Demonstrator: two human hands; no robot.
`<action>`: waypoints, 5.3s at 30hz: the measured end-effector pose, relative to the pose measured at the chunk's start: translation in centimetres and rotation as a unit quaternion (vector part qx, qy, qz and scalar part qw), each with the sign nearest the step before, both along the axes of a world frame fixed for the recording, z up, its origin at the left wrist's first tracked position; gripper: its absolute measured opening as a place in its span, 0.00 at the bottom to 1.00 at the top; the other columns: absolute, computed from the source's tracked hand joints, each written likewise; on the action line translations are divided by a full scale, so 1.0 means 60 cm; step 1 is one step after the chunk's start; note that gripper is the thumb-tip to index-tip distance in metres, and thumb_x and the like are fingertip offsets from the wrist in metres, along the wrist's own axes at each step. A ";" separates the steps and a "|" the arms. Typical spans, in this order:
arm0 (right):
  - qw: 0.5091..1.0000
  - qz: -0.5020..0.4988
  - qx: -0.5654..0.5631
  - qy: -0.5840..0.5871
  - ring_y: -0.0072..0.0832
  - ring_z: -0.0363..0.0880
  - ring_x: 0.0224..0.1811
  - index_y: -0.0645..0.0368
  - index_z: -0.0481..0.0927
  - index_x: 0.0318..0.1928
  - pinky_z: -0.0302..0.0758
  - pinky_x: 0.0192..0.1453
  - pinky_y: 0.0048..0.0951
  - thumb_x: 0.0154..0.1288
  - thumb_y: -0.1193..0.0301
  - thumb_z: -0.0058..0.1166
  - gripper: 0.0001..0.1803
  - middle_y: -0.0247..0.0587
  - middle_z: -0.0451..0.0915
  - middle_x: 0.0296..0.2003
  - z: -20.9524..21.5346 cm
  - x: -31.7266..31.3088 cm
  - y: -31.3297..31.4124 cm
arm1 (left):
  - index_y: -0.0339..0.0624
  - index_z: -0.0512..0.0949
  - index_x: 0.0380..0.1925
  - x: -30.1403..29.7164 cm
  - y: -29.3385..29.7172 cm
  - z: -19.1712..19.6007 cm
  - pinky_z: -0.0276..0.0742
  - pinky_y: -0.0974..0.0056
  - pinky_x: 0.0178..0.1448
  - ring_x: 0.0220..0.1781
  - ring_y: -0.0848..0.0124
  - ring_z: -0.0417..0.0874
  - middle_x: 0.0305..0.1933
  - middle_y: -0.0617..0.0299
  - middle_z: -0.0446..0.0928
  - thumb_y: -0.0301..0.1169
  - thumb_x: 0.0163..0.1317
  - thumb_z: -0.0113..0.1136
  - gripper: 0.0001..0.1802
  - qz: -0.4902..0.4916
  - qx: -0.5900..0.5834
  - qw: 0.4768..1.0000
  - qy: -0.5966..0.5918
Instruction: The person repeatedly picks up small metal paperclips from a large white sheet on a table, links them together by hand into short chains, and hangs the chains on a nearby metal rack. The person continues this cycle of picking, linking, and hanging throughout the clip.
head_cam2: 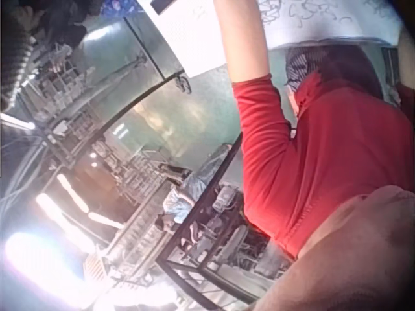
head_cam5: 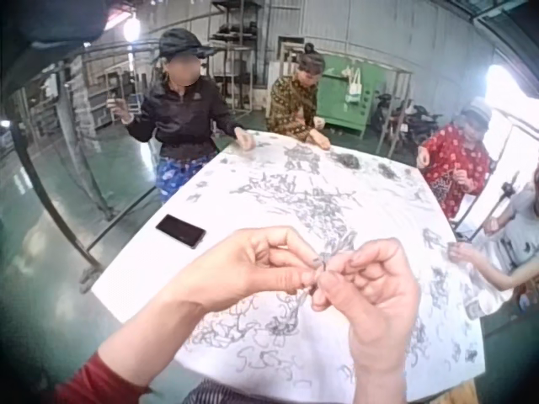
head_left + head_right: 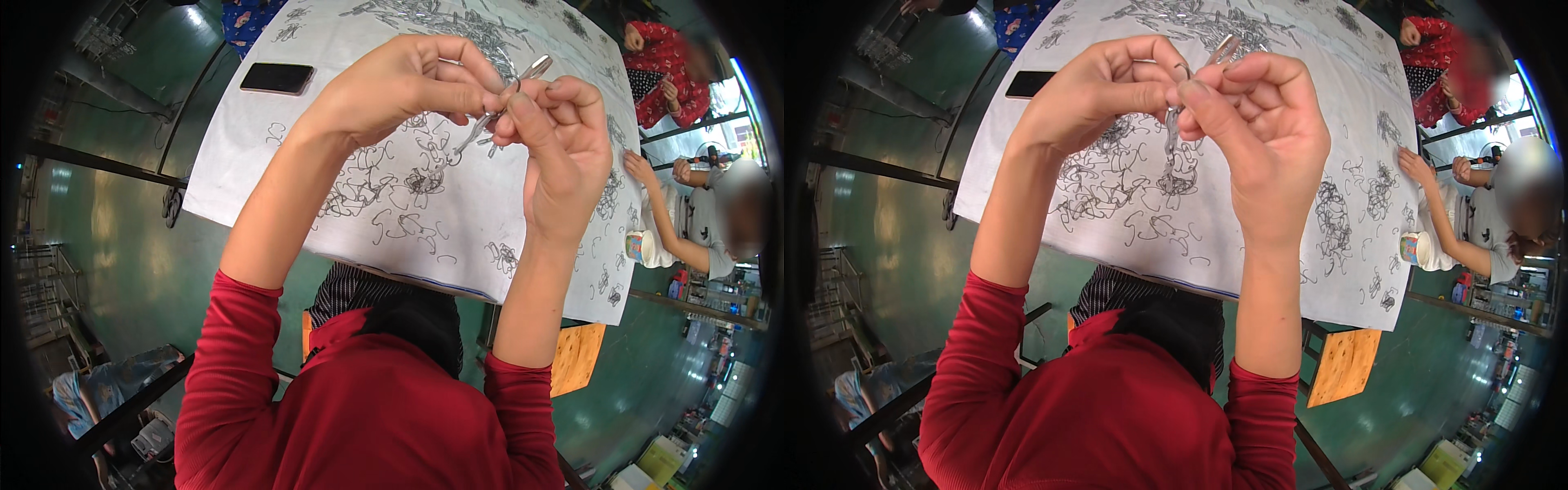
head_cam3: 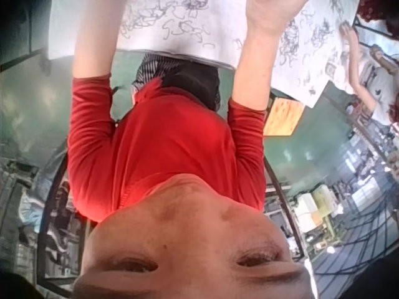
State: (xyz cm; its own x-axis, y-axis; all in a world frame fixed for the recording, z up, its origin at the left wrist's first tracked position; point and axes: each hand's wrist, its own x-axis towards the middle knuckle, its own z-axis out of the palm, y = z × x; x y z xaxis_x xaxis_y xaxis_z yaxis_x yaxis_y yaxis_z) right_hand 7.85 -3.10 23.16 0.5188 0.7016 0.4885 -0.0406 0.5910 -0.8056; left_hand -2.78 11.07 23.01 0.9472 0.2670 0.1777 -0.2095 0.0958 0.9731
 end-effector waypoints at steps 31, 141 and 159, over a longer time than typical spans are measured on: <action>0.917 -0.122 -0.317 -0.209 0.21 0.76 0.31 0.58 0.80 0.37 0.73 0.33 0.22 0.63 0.71 0.57 0.05 0.33 0.79 0.34 -0.178 0.079 0.140 | 0.31 0.78 0.38 -0.071 0.055 0.016 0.76 0.73 0.46 0.40 0.75 0.82 0.39 0.55 0.82 0.18 0.58 0.62 0.07 0.355 0.156 0.914 -0.121; 0.902 -0.405 -0.126 -0.082 0.26 0.81 0.31 0.61 0.65 0.32 0.79 0.34 0.23 0.54 0.89 0.60 0.17 0.51 0.81 0.32 -0.239 -0.190 -0.394 | 0.32 0.77 0.35 -0.060 -0.371 -0.159 0.78 0.70 0.44 0.37 0.76 0.83 0.34 0.60 0.82 0.19 0.58 0.62 0.05 -0.001 0.123 0.987 0.100; 0.865 -0.271 -0.332 -0.262 0.30 0.76 0.34 0.61 0.77 0.36 0.73 0.34 0.26 0.62 0.78 0.53 0.02 0.39 0.76 0.35 -0.284 -0.034 -0.203 | 0.43 0.82 0.32 -0.125 -0.311 -0.292 0.75 0.60 0.52 0.50 0.64 0.81 0.37 0.64 0.82 0.24 0.50 0.68 0.08 0.124 0.229 0.965 -0.016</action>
State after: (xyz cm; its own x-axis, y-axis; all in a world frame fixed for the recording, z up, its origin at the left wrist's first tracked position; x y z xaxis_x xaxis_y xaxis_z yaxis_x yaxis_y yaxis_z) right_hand 5.80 -15.26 6.14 0.6887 0.6404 0.3400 0.5717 -0.1912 -0.7979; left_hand -10.30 -7.60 5.51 0.8564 0.3718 0.3581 -0.2007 -0.3993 0.8946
